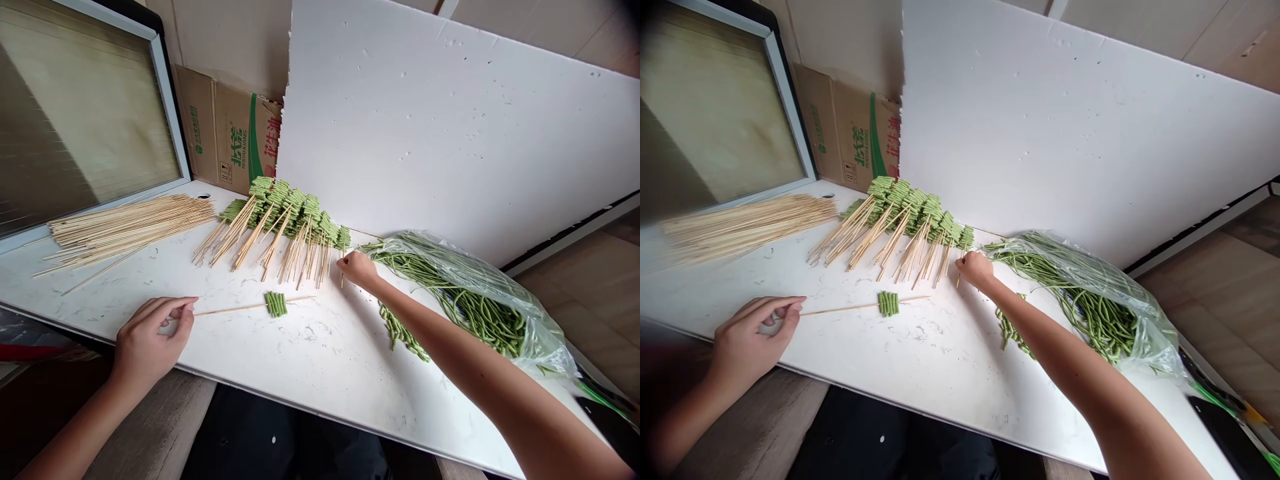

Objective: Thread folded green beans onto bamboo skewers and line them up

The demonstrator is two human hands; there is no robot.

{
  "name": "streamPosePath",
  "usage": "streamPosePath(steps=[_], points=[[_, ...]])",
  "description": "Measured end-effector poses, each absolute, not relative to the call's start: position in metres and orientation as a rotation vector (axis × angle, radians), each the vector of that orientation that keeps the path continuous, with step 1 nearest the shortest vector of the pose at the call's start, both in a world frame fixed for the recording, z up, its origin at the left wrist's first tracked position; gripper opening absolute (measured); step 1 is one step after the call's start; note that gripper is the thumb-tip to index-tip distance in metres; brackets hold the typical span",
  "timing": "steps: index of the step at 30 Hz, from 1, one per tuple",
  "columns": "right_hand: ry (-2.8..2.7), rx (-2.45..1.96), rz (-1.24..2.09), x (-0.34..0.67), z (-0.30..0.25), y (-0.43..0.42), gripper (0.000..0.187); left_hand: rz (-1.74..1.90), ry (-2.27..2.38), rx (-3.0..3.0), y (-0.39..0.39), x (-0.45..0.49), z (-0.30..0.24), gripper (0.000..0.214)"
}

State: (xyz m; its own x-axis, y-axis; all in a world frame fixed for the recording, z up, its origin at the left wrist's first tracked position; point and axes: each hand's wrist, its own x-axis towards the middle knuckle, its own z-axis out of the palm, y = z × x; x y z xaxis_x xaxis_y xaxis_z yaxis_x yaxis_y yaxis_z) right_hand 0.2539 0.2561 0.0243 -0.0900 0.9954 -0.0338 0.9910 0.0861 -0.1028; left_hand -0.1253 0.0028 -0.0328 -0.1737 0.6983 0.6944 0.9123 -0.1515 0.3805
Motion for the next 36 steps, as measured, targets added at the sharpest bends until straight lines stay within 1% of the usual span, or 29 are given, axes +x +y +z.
streamPosePath(steps=[9, 22, 29, 34, 36], points=[[-2.348, -2.107, 0.120, 0.251, 0.018, 0.256, 0.036, -1.234, -1.852, -1.842, 0.004, -0.125, -0.033, 0.015], [-2.298, -2.037, 0.057, 0.258, 0.021, 0.248, 0.028, -1.272, -1.815, -1.832, 0.005, -0.124, -0.033, 0.013], [-2.349, -2.054, 0.071, 0.253, 0.014, 0.245, 0.031, -1.269, -1.843, -1.826, 0.004, -0.124, -0.034, 0.013], [-2.264, -1.992, 0.052, 0.249, 0.022, 0.248, 0.044, -1.271, -1.847, -1.832, 0.004, -0.125, -0.034, 0.014], [-2.188, -1.935, 0.058, 0.247, 0.028, 0.252, 0.045, -1.276, -1.848, -1.827, 0.004, -0.125, -0.034, 0.015]])
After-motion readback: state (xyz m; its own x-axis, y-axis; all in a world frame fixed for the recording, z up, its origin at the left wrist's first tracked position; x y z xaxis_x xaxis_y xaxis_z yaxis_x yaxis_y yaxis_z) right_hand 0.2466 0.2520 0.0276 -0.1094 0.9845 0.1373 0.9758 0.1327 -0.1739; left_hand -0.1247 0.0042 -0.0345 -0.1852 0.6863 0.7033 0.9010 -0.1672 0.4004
